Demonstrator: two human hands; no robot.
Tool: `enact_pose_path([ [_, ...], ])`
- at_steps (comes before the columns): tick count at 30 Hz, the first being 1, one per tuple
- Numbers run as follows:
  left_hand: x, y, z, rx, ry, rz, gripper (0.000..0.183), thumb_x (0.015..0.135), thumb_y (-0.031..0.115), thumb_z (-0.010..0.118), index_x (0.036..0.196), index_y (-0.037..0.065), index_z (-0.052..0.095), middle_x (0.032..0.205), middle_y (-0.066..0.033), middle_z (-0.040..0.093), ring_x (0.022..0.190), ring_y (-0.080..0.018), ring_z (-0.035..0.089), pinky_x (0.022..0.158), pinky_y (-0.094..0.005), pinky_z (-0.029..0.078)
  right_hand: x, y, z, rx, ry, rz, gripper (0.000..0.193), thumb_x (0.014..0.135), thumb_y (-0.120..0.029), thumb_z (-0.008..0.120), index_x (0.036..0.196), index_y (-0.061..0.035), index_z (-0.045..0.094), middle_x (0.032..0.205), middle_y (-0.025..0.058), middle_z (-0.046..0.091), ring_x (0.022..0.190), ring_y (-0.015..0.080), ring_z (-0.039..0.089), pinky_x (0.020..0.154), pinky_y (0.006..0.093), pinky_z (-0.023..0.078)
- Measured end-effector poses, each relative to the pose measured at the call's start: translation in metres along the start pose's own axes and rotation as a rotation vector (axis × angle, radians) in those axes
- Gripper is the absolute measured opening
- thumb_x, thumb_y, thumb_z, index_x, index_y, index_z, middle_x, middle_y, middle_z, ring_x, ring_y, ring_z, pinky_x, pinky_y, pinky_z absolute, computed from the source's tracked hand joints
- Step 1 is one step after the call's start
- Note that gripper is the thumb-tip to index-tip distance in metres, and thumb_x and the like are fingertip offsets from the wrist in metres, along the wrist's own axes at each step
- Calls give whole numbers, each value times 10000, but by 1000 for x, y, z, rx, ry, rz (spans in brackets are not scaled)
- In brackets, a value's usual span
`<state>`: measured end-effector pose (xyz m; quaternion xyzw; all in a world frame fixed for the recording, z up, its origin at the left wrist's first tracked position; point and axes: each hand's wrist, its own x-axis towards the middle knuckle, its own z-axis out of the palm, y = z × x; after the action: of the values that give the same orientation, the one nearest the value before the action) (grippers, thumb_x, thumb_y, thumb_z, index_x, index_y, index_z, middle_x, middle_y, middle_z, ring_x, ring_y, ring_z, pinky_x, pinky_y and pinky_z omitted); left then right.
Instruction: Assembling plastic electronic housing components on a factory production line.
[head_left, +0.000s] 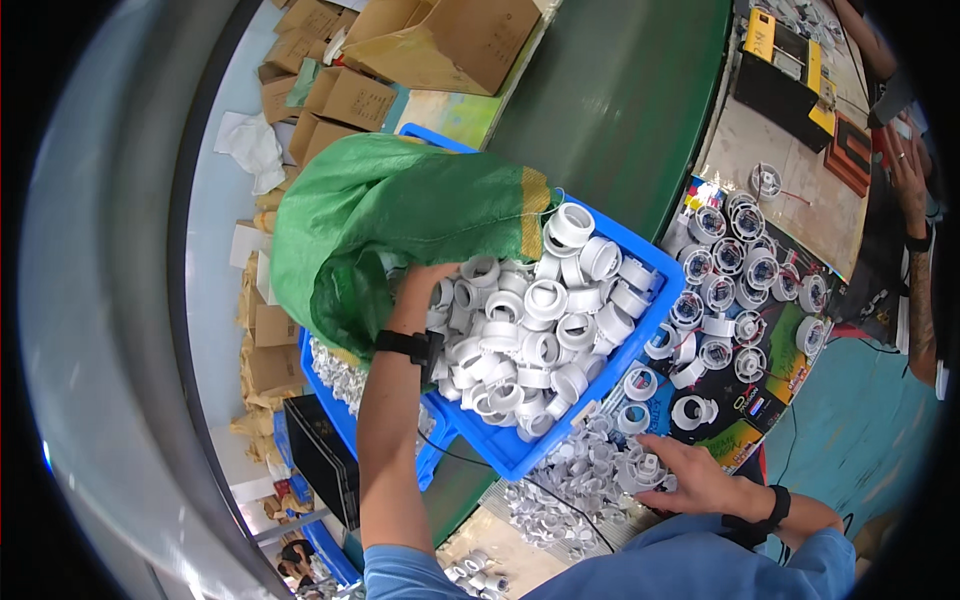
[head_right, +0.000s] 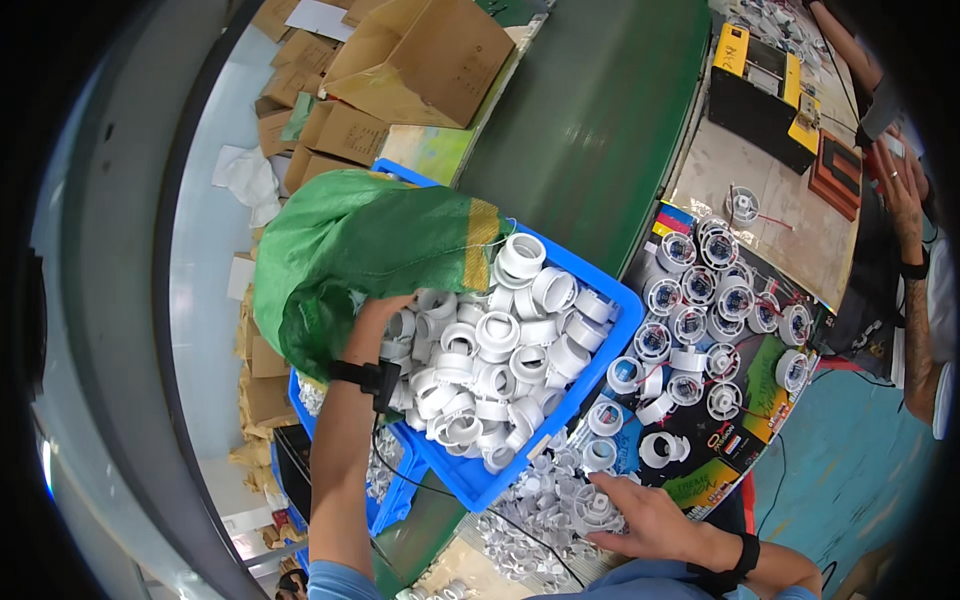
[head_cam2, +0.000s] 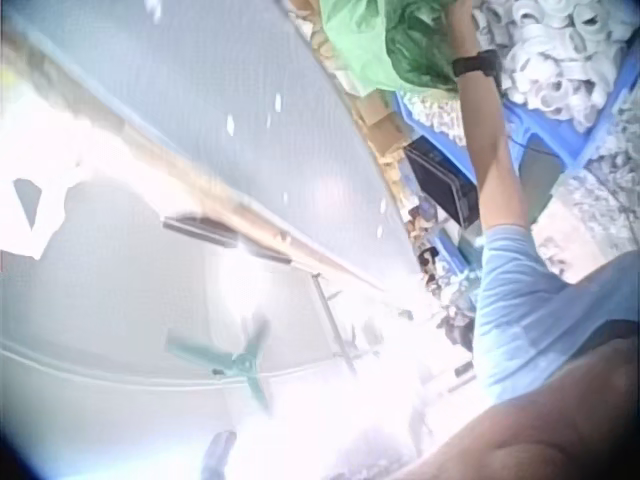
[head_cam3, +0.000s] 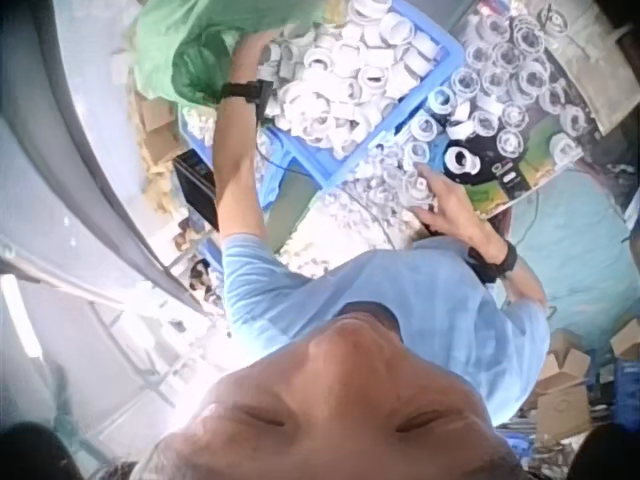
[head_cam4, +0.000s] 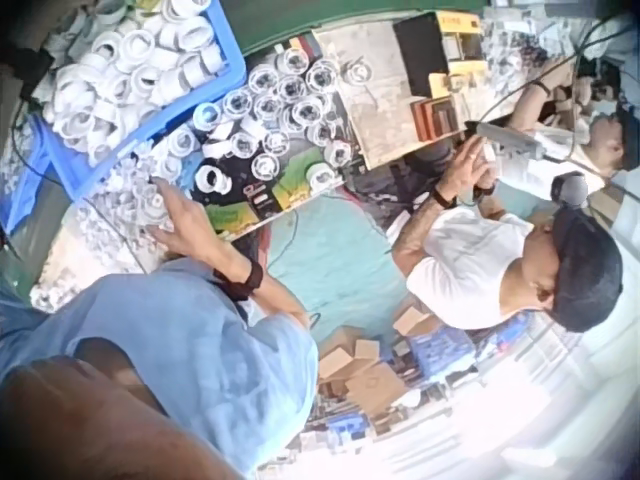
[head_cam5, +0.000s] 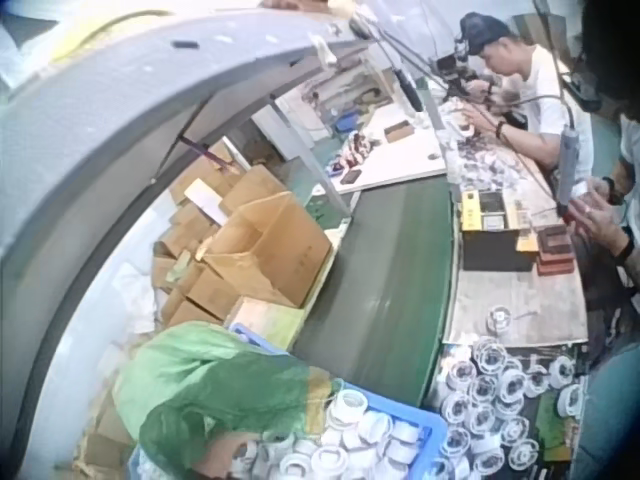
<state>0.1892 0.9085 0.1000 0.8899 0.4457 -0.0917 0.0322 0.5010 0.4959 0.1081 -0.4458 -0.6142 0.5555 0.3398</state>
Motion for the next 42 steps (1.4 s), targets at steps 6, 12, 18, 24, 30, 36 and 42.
enact_pose_path([
  [6, -68, 72, 0, -246, 267, -125, 519, 707, 330, 704, 1157, 94, 602, 1224, -201, 531, 1136, -386, 501, 934, -449, 430, -10, -9, 2, -37, -26, -48, 750, 736, -281, 779, 1317, 13, 406, 1137, 247, 583, 910, 396, 631, 734, 417, 534],
  [12, -136, 119, 16, -529, 174, -250, 503, 780, 349, 663, 1223, 131, 570, 1358, -218, 424, 1273, -446, 363, 1018, -522, 333, -27, -15, -8, -60, -25, 32, 745, 728, -267, 787, 1322, -15, 415, 1154, 232, 582, 931, 386, 628, 770, 415, 526],
  [18, -141, 175, -20, -194, 437, -406, 495, 796, 285, 671, 1202, 23, 562, 1343, -288, 409, 1255, -458, 387, 1023, -519, 330, -36, -19, -16, -100, 34, -4, 748, 703, -255, 808, 1307, -13, 440, 1173, 236, 584, 998, 381, 620, 825, 395, 516],
  [24, -49, 254, -35, -316, 589, 40, 538, 777, 236, 667, 1267, 57, 533, 1357, -238, 410, 1260, -411, 377, 1018, -536, 312, -45, -25, -22, -159, 92, 14, 738, 698, -241, 810, 1301, -2, 458, 1181, 232, 588, 1066, 368, 603, 882, 384, 492],
  [30, -24, 239, 10, -164, 424, -152, 427, 784, 214, 636, 1179, 56, 596, 1388, -184, 405, 1256, -370, 402, 991, -534, 331, -73, -10, -47, -164, 263, 148, 715, 687, -158, 798, 1290, 17, 457, 1125, 199, 620, 1007, 313, 639, 853, 352, 506],
  [36, -79, 225, 27, -96, 442, -59, 216, 780, 137, 604, 970, 40, 637, 1281, -196, 482, 1220, -376, 438, 959, -527, 342, -116, 75, -94, -378, 772, 194, 670, 724, -96, 736, 1313, 15, 437, 1144, 171, 597, 1002, 244, 619, 819, 332, 500],
  [42, -109, 228, 21, -54, 537, -55, 261, 811, 159, 618, 1044, 41, 613, 1300, -222, 456, 1277, -404, 361, 989, -534, 291, -124, 146, -162, -517, 1110, 291, 653, 758, -146, 725, 1323, 2, 434, 1200, 187, 578, 1041, 307, 603, 853, 356, 485],
])
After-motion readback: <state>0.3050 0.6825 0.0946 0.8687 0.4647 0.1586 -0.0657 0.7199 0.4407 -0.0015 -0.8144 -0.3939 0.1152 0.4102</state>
